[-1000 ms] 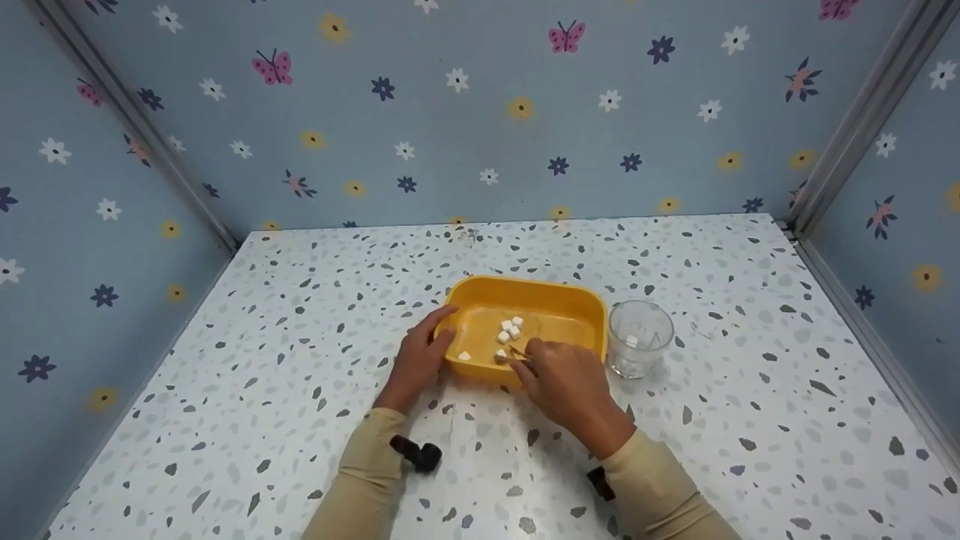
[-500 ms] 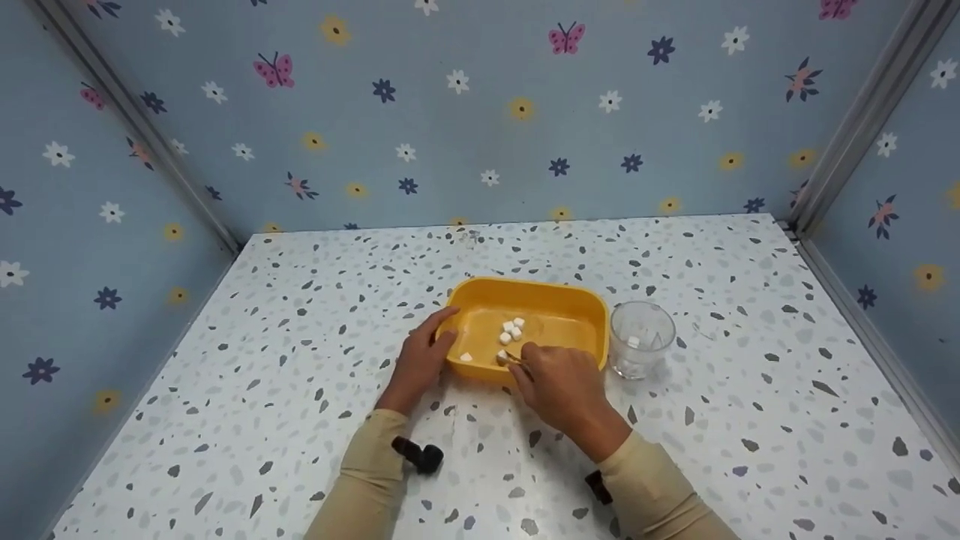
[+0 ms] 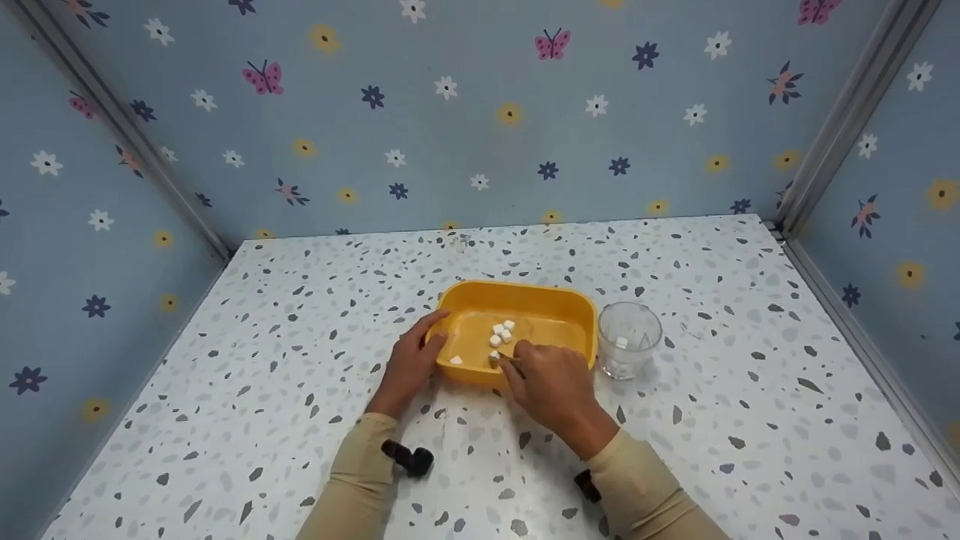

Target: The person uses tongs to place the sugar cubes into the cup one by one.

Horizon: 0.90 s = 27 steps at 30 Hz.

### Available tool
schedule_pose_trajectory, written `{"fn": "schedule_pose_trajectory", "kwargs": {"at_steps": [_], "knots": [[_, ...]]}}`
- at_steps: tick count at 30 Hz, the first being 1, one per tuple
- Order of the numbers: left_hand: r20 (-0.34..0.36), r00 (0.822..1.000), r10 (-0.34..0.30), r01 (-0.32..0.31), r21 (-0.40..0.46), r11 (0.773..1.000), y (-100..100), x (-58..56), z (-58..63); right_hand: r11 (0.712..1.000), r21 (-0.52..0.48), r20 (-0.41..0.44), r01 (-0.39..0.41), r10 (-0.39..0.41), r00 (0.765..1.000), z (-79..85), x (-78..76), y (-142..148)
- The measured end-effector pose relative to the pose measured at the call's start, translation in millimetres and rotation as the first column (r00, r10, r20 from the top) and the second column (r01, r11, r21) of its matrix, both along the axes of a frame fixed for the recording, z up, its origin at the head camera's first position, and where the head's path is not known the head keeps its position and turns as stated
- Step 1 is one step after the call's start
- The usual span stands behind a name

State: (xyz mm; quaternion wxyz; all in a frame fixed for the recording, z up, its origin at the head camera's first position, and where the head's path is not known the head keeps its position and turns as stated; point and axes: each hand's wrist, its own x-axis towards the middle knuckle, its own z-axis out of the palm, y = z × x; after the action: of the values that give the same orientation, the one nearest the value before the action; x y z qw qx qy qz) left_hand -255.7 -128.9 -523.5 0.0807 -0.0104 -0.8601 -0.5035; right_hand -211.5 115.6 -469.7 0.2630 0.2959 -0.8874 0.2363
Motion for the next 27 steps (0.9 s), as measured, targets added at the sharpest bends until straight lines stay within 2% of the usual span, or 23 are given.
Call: {"fn": "schedule_pose_trajectory", "kwargs": {"at_steps": [5,13,20,27], "knots": [[-0.005,1.000,-0.009,0.009,-0.015,1.000,-0.7,-1.6,0.0,1.000,0.003,-0.026,0.014,-0.014,1.000,3.2,-0.5,1.6],[0.011,1.000,0.005,-0.005,0.001,1.000,-0.6,1.2,0.8,0.999,-0.034,0.031,0.000,0.001,1.000,13.8,1.3,2.7],[0.018,1.000,0.002,-0.002,0.014,1.000,1.5,1.4,-1.8,0.999,-0.042,0.011,0.002,-0.002,1.000,18.9,1.5,6.9],[0.024,1.000,-0.003,0.003,0.004,1.000,2.1,0.3,4.3,0.998,-0.047,0.010,0.036,-0.036,0.999,25.6,1.4,12.2]]}}
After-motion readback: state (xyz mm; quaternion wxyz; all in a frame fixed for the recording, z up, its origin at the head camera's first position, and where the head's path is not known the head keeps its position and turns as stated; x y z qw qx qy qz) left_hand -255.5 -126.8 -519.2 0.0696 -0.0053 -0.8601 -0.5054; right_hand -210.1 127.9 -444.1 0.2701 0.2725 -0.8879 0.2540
